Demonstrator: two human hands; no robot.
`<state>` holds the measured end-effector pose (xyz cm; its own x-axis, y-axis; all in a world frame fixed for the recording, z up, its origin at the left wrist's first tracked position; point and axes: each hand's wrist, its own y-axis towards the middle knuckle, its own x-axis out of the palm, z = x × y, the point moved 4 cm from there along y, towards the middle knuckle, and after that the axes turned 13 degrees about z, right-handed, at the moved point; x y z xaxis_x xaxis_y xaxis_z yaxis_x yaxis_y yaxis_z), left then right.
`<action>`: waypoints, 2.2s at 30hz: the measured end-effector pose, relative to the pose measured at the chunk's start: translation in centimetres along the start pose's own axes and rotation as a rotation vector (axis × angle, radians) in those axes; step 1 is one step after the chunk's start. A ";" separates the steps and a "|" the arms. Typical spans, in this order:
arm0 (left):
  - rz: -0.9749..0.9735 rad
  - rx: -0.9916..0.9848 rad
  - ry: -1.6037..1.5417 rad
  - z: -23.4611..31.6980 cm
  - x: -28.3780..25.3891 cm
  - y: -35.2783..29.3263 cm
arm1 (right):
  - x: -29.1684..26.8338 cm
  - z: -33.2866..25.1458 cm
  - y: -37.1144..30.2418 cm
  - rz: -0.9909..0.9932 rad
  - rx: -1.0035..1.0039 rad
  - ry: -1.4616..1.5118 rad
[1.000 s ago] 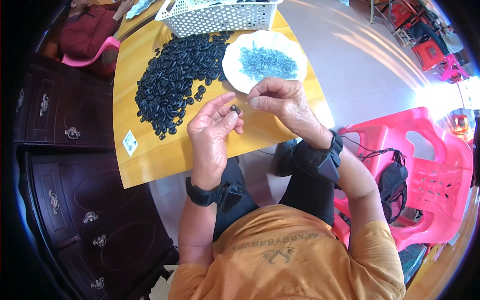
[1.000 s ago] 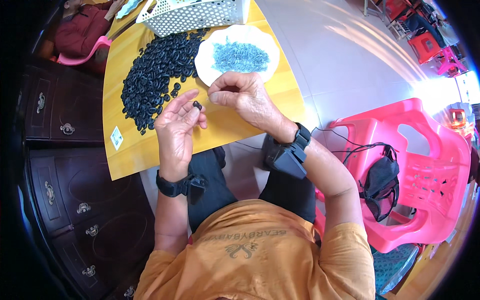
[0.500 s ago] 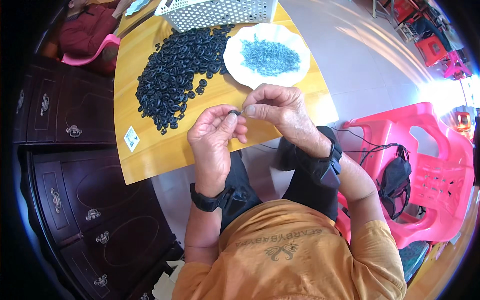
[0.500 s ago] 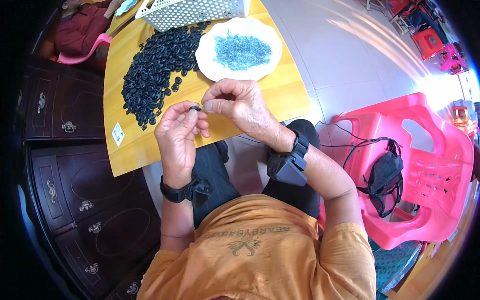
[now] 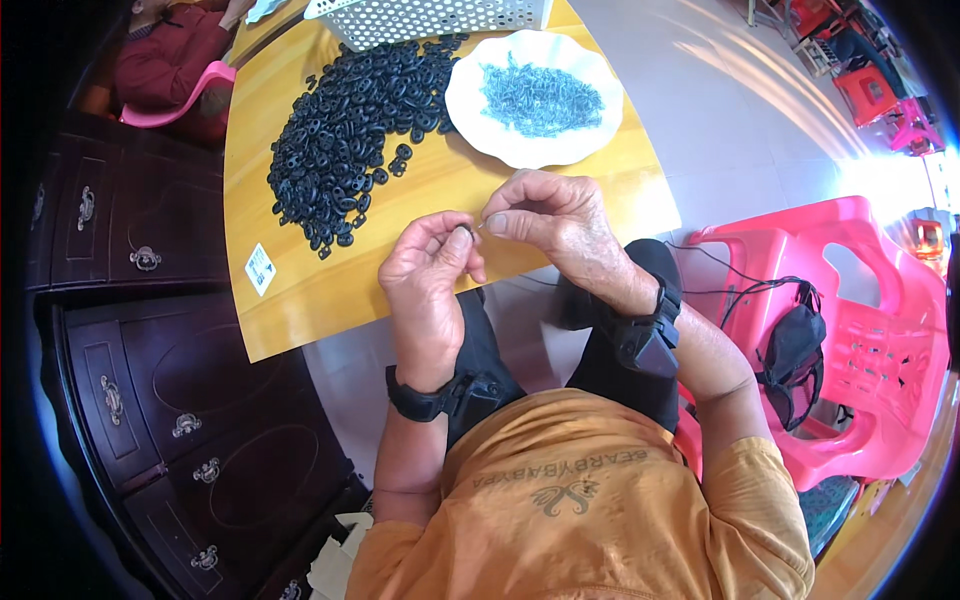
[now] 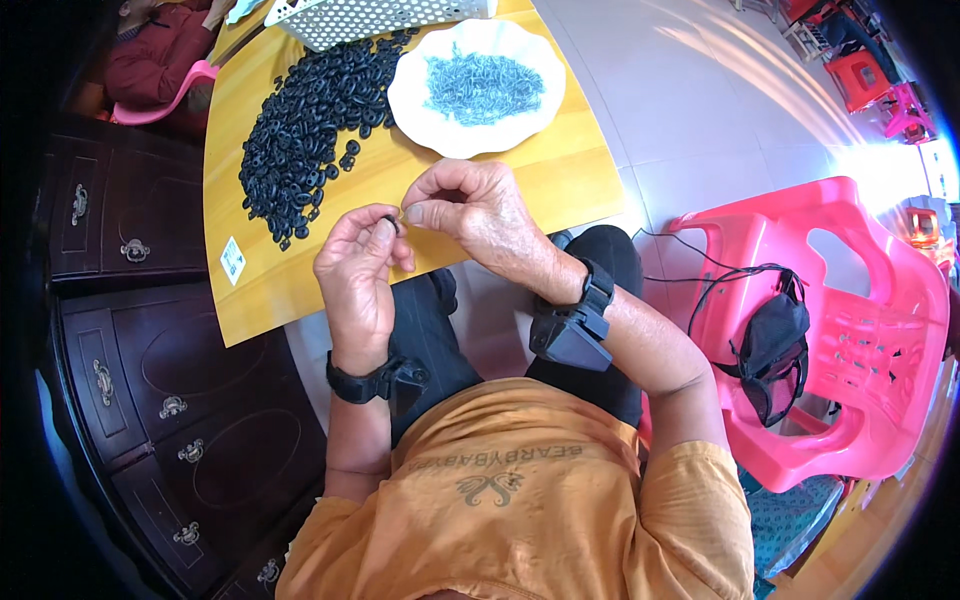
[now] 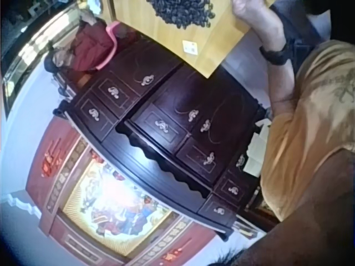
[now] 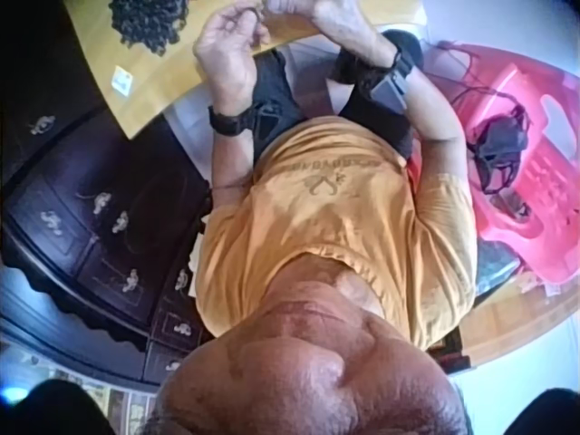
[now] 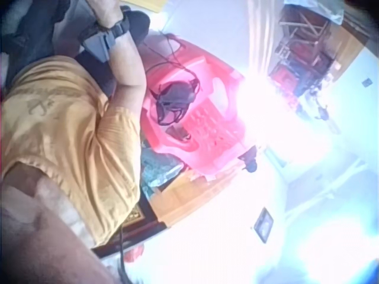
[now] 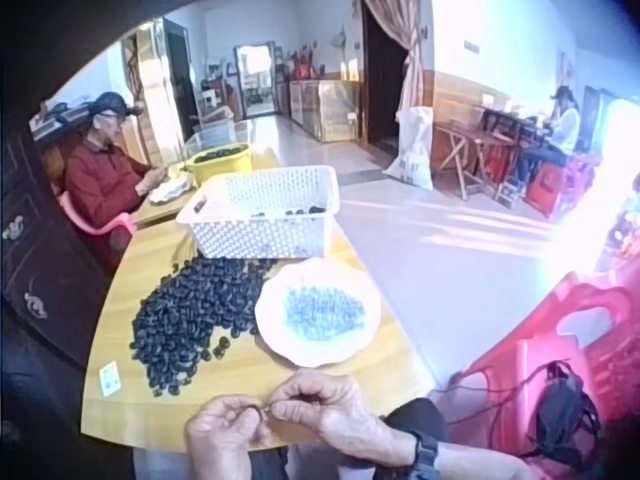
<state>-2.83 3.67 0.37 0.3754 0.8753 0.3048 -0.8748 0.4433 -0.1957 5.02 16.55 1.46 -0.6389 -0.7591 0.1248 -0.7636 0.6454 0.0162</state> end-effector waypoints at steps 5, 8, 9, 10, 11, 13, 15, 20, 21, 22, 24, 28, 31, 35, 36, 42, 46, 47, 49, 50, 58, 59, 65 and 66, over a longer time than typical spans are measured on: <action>0.012 -0.080 -0.088 -0.4 0.0 -0.4 | 0.2 0.7 -0.5 -0.014 0.065 0.064; 0.027 -0.072 -0.038 -0.5 -0.2 -0.6 | 0.3 0.7 -0.6 -0.014 0.070 0.051; 0.028 -0.074 -0.037 -0.4 -0.2 -0.6 | 0.3 0.6 -0.6 -0.009 0.067 0.027; 0.030 -0.079 -0.016 -0.4 -0.2 -0.7 | 0.3 0.6 -0.6 -0.009 0.069 0.027; 0.032 -0.083 0.004 -0.3 -0.2 -0.8 | 0.4 0.4 -0.6 -0.017 0.056 0.033; 0.031 -0.093 0.009 -0.2 -0.1 -0.9 | 0.5 0.4 -0.6 -0.027 0.046 0.038; 0.030 -0.102 0.014 -0.2 -0.2 -1.0 | 0.5 0.7 -0.6 -0.032 0.047 0.026; 0.024 -0.138 0.001 -0.4 -0.2 -1.1 | 0.4 0.4 -0.5 -0.044 0.048 0.001; 0.024 -0.138 0.001 -0.4 -0.2 -1.1 | 0.4 0.4 -0.5 -0.048 0.053 -0.005; 0.028 -0.127 0.011 -0.4 -0.2 -1.1 | 0.5 0.5 -0.5 -0.048 0.053 -0.005; 0.030 -0.116 0.021 -0.4 -0.1 -1.2 | 0.5 0.5 -0.5 -0.052 0.044 0.020; 0.058 -0.078 0.043 -0.3 0.0 -1.2 | 0.5 0.5 -0.5 -0.034 -0.003 -0.040; 0.080 -0.046 0.069 -0.3 0.0 -1.4 | 0.5 0.4 -0.3 -0.048 -0.161 -0.131; 0.100 -0.001 0.093 -0.6 -0.2 -1.5 | 0.8 0.1 -0.3 -0.053 -0.247 -0.218; 0.101 -0.001 0.092 -0.6 -0.2 -1.4 | 0.8 0.1 -0.3 -0.054 -0.267 -0.228; 0.104 -0.035 0.024 -0.6 -0.4 -1.3 | 1.2 0.3 -0.2 -0.037 -0.259 -0.202; 0.128 -0.056 0.015 -0.5 -0.5 -1.3 | 1.7 0.5 0.0 -0.040 -0.310 -0.243; 0.136 -0.061 0.009 -0.6 -0.5 -1.3 | 1.8 0.6 0.0 -0.028 -0.348 -0.246; 0.142 -0.069 0.003 -0.8 -0.7 -1.3 | 1.9 0.9 0.1 -0.019 -0.389 -0.250; 0.147 -0.077 -0.001 -0.9 -0.9 -1.2 | 2.0 1.0 0.2 -0.025 -0.438 -0.301; 0.166 -0.103 -0.074 -2.1 -2.3 -0.3 | 3.5 1.5 0.6 0.004 -0.632 -0.417; 0.170 -0.111 -0.090 -2.1 -2.5 -0.2 | 3.8 1.5 0.7 -0.007 -0.656 -0.428; 0.190 -0.129 -0.104 -1.8 -3.1 0.2 | 5.1 1.0 0.8 -0.034 -0.725 -0.494; 0.194 -0.122 -0.111 -1.8 -3.3 0.4 | 5.3 0.9 0.9 -0.026 -0.728 -0.485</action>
<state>-3.84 1.27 -2.43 0.1626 0.9226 0.3499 -0.8809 0.2954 -0.3697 0.88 13.06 1.20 -0.7176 -0.6200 -0.3173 -0.6351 0.3955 0.6635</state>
